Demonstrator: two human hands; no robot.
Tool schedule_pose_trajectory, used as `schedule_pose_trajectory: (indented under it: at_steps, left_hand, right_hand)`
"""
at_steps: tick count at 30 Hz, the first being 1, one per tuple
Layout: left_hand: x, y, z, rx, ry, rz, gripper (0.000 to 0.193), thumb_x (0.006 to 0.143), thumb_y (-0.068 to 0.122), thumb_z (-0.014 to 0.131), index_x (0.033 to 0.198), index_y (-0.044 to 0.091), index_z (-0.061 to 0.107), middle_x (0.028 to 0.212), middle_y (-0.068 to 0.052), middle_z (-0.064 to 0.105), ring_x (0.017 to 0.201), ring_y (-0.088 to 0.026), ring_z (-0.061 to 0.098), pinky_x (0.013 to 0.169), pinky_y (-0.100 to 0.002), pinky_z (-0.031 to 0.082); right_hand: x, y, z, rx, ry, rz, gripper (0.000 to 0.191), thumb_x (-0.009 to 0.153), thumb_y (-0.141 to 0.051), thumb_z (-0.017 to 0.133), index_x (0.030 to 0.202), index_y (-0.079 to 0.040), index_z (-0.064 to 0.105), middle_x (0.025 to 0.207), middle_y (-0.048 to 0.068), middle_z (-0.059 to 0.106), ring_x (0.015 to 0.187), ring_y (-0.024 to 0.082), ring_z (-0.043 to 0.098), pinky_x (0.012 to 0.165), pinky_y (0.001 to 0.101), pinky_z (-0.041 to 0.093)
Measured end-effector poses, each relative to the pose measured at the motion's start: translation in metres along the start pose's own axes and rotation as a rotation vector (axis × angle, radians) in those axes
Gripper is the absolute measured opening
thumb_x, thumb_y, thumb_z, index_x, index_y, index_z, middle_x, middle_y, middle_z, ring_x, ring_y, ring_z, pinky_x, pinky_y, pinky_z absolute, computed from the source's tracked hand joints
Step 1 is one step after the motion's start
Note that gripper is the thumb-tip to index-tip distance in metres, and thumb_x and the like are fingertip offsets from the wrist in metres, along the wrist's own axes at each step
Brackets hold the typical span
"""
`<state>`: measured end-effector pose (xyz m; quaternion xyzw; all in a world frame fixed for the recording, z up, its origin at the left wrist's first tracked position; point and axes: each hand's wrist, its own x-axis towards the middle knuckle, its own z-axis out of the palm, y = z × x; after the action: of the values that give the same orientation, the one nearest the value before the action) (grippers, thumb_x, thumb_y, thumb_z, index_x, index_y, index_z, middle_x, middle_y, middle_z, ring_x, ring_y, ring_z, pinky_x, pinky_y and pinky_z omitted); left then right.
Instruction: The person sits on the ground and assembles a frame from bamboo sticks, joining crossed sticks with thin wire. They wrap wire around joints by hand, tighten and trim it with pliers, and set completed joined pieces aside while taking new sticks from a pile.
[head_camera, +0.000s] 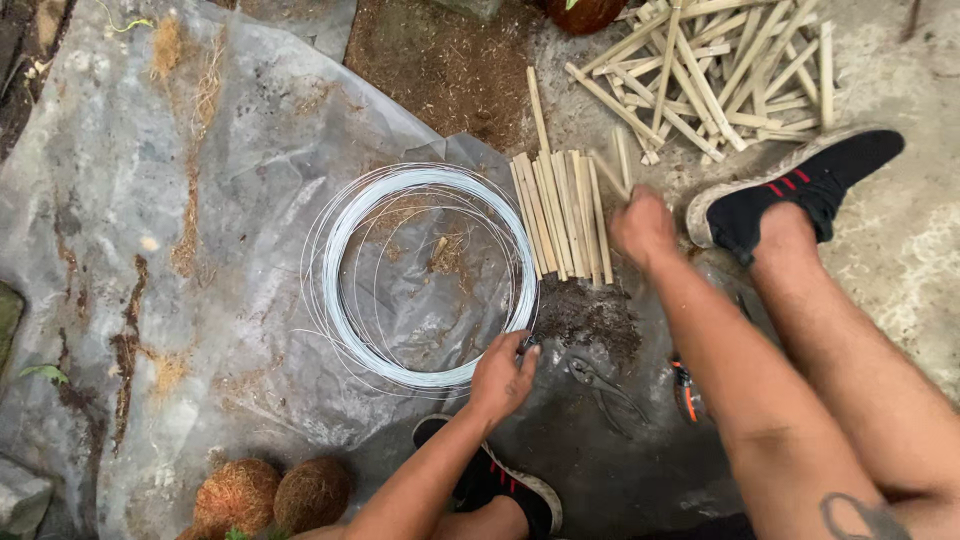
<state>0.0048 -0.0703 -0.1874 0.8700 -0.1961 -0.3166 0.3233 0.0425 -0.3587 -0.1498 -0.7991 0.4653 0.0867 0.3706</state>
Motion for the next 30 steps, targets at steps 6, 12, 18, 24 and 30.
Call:
schedule_pose_trajectory:
  at_steps: [6, 12, 18, 24, 30]
  left_hand:
    - [0.008, 0.044, -0.025, -0.283, 0.085, 0.097, 0.038, 0.097, 0.03, 0.064, 0.123, 0.003, 0.067, 0.11, -0.015, 0.072, 0.094, -0.026, 0.07, 0.085, -0.036, 0.055]
    - [-0.01, 0.107, -0.063, -0.6, 0.019, 0.188, 0.034, 0.1, 0.023, 0.061, 0.126, 0.001, 0.066, 0.109, -0.008, 0.075, 0.098, -0.014, 0.066, 0.088, -0.031, 0.053]
    - [-0.067, 0.126, -0.057, -1.057, -0.231, 0.161, 0.035, 0.099, 0.013, 0.053, 0.131, 0.0, 0.063, 0.111, -0.009, 0.073, 0.097, -0.015, 0.067, 0.085, -0.032, 0.054]
    - [-0.108, 0.1, -0.061, -1.003, -0.215, 0.118, 0.031, 0.105, 0.008, 0.057, 0.134, -0.003, 0.059, 0.104, -0.01, 0.069, 0.088, -0.018, 0.063, 0.078, -0.036, 0.053]
    - [-0.113, 0.073, -0.059, -1.002, -0.159, -0.046, 0.028, 0.1, 0.008, 0.059, 0.126, -0.001, 0.06, 0.106, -0.009, 0.072, 0.096, -0.02, 0.071, 0.088, -0.039, 0.06]
  right_hand:
    - [-0.015, 0.002, -0.056, 0.617, -0.168, -0.283, 0.024, 0.102, -0.014, 0.054, 0.12, 0.0, 0.063, 0.104, 0.014, 0.074, 0.095, 0.024, 0.073, 0.076, 0.0418, 0.058]
    - [-0.157, 0.044, -0.07, 1.159, -0.936, -0.351, 0.034, 0.096, -0.019, 0.063, 0.122, 0.003, 0.064, 0.108, 0.021, 0.075, 0.095, 0.037, 0.076, 0.084, 0.0491, 0.062]
    - [-0.228, 0.078, -0.026, 1.142, -1.101, -0.243, 0.033, 0.1, -0.019, 0.06, 0.124, 0.004, 0.063, 0.103, 0.019, 0.074, 0.093, 0.033, 0.076, 0.082, 0.0437, 0.061]
    - [-0.251, 0.099, 0.005, 1.04, -1.067, -0.133, 0.031, 0.096, -0.017, 0.065, 0.123, -0.002, 0.063, 0.097, 0.015, 0.074, 0.086, 0.028, 0.076, 0.075, 0.0398, 0.063]
    - [-0.265, 0.097, 0.037, 1.026, -1.018, 0.02, 0.032, 0.093, -0.018, 0.069, 0.121, -0.003, 0.065, 0.098, 0.013, 0.074, 0.085, 0.025, 0.075, 0.074, 0.0394, 0.064]
